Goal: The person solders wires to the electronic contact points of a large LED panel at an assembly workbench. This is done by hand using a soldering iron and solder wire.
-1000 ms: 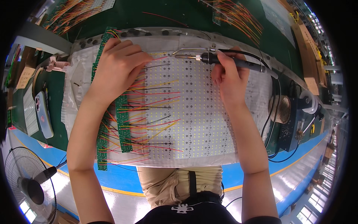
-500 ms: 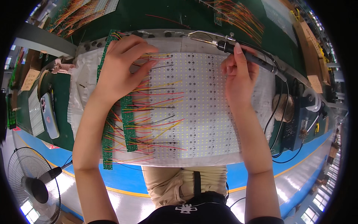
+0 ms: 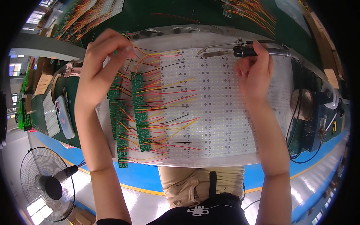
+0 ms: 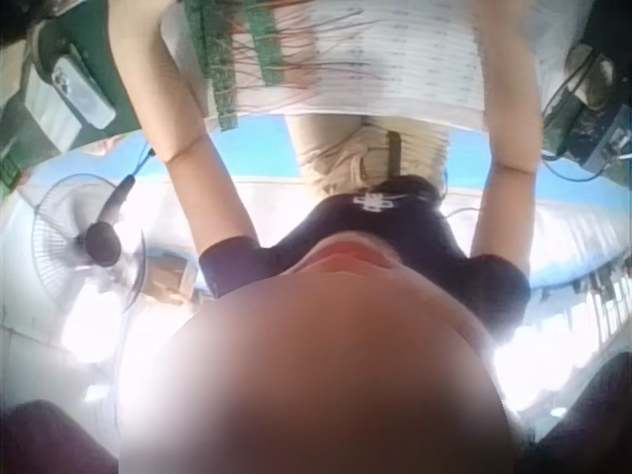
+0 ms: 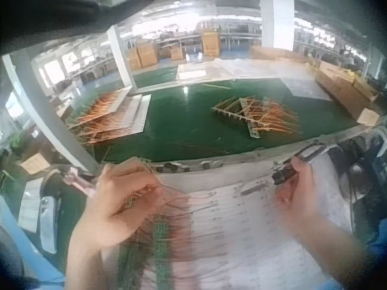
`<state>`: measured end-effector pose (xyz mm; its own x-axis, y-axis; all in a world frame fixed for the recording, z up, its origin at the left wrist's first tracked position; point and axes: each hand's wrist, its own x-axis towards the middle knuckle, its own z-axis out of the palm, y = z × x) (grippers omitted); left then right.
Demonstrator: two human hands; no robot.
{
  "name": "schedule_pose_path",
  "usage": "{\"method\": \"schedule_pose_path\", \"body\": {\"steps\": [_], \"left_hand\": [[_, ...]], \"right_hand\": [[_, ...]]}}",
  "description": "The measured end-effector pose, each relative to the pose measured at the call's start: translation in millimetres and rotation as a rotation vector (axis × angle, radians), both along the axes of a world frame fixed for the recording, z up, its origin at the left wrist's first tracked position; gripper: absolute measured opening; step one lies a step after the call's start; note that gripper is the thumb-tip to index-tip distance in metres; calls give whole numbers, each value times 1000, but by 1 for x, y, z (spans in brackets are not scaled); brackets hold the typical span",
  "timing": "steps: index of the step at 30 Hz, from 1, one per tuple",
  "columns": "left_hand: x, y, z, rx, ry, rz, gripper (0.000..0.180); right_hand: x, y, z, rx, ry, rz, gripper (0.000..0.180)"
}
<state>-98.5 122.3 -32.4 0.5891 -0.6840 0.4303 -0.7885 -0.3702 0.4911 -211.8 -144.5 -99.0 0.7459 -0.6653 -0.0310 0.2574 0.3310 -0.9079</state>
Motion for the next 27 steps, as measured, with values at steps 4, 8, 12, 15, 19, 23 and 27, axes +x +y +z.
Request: {"method": "schedule_pose_path", "body": {"steps": [4,8,12,15,19,23,27], "left_hand": [[-5,13,5,338,-127,131,12],[-5,22,2,504,-90,106,16],[-6,23,-2,484,58,65,19],[-6,22,-3,518,166,60,21],[-5,23,-1,570,324,120,20],[-10,20,-2,655,179,115,18],[-5,24,-7,526,401,82,13]], "right_hand": [[2,-3,-2,72,-21,66,22],[3,0,2,82,9,42,24],[3,0,2,83,6,37,25],[3,-1,0,102,-12,18,25],[3,0,2,78,-24,38,25],[4,-1,1,72,-12,37,24],[3,-3,-2,67,-34,51,23]]}}
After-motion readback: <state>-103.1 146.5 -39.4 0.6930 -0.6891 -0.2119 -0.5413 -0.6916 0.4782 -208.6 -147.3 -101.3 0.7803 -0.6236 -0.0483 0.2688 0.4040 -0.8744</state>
